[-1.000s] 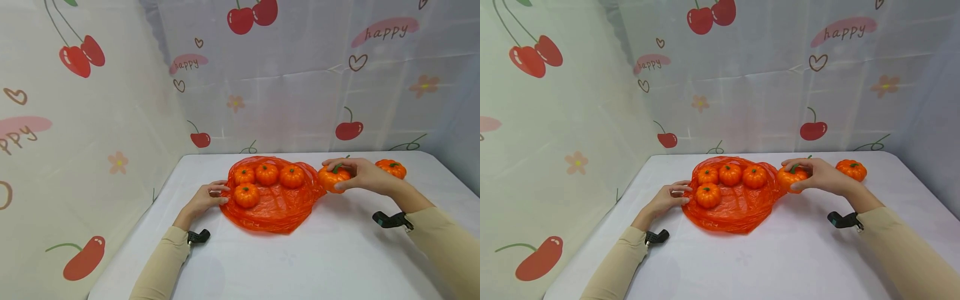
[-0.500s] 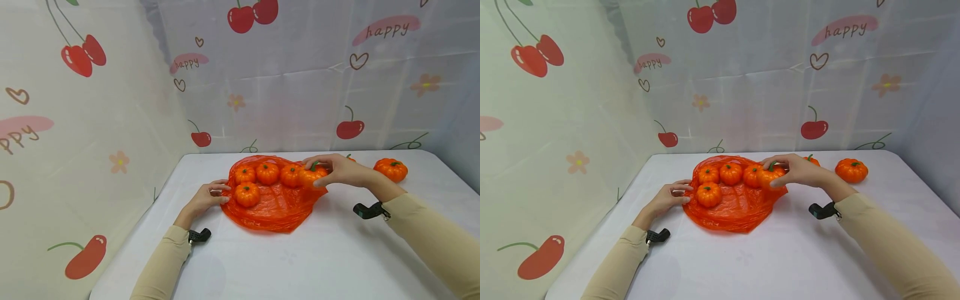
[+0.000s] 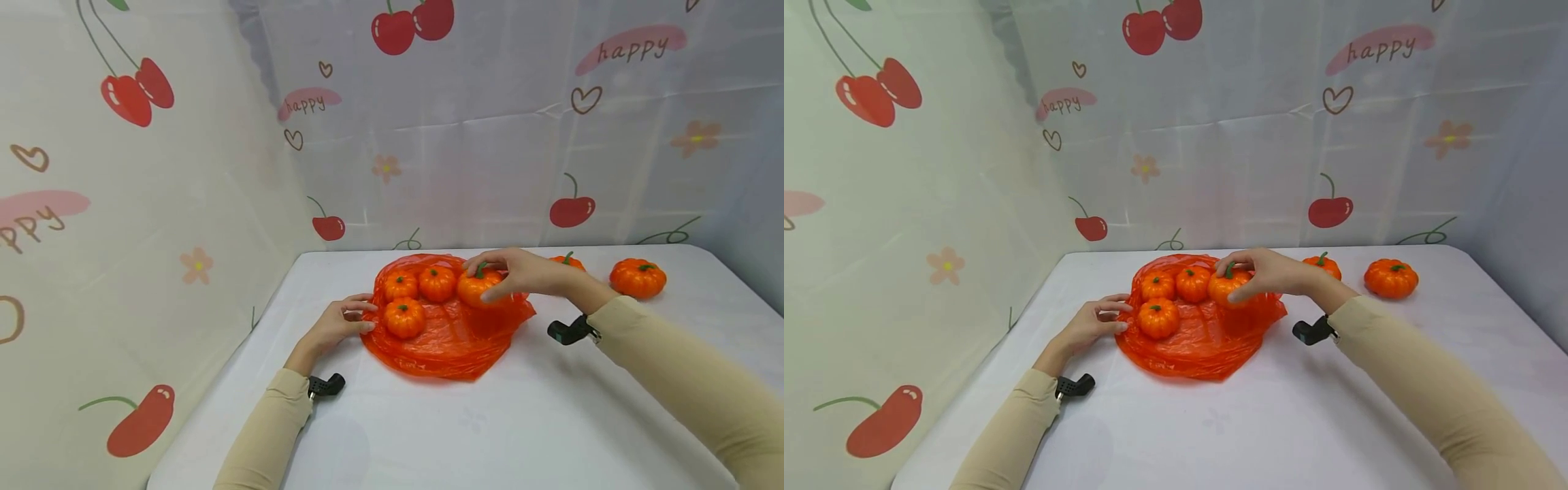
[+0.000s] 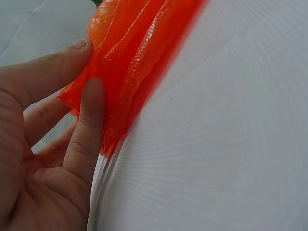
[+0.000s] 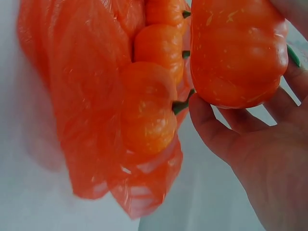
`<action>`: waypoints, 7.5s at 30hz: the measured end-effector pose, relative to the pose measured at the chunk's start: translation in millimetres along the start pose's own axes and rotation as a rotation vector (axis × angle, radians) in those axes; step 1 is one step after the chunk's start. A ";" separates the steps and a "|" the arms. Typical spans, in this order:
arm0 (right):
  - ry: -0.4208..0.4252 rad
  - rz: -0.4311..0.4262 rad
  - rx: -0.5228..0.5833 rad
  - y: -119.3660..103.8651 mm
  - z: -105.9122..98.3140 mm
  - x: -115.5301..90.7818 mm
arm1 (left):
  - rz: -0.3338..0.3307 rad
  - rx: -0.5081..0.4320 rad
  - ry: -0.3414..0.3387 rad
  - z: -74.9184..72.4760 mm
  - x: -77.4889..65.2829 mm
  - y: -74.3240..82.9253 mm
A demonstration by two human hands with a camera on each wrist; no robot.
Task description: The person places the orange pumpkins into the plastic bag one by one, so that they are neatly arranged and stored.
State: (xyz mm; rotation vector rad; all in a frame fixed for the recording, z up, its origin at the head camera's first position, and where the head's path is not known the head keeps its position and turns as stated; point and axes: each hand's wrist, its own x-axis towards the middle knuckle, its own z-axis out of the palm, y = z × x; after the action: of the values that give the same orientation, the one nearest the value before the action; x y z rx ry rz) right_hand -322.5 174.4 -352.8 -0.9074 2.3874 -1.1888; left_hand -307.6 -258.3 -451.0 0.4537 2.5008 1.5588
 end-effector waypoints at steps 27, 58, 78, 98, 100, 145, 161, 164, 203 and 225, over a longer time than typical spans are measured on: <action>-0.054 0.036 -0.070 -7.7 52.2 60.0 | -0.015 -0.004 -0.003 -1.8 0.2 0.5; 0.094 0.038 -0.205 -7.9 76.9 60.0 | -0.007 -0.019 -0.008 0.0 -2.3 0.6; 0.173 -0.039 -0.098 -2.0 56.0 38.5 | 0.017 -0.016 -0.015 -2.5 0.3 -1.3; 0.306 -0.069 -0.070 14.8 15.4 -16.1 | 0.006 0.006 -0.006 -1.7 -3.5 -1.2; 0.317 -0.056 -0.082 15.1 9.1 -22.2 | -0.001 0.004 -0.004 -1.7 -2.6 -1.4; 0.664 0.455 -0.087 145.4 -89.9 -149.1 | 0.021 0.001 -0.003 -2.4 -1.7 0.2; 0.668 0.491 -0.106 162.7 -73.8 -148.3 | 0.023 0.008 -0.002 -3.8 -0.3 3.8; 0.670 0.498 -0.110 165.6 -71.9 -147.6 | 0.020 0.013 -0.003 -3.9 -1.0 3.3; 0.712 0.353 -0.123 86.4 -64.6 -131.5 | -0.008 0.007 -0.010 -1.0 -1.6 0.6; 0.456 0.178 -0.128 29.9 -26.9 -79.2 | 0.028 0.016 -0.011 -1.3 -2.0 0.2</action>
State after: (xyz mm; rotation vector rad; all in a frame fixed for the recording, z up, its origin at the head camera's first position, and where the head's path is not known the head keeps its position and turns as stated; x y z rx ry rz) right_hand -289.7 256.6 -360.1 -0.4767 2.8580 -1.2932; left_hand -306.1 -259.9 -450.3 0.5009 2.5111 1.5432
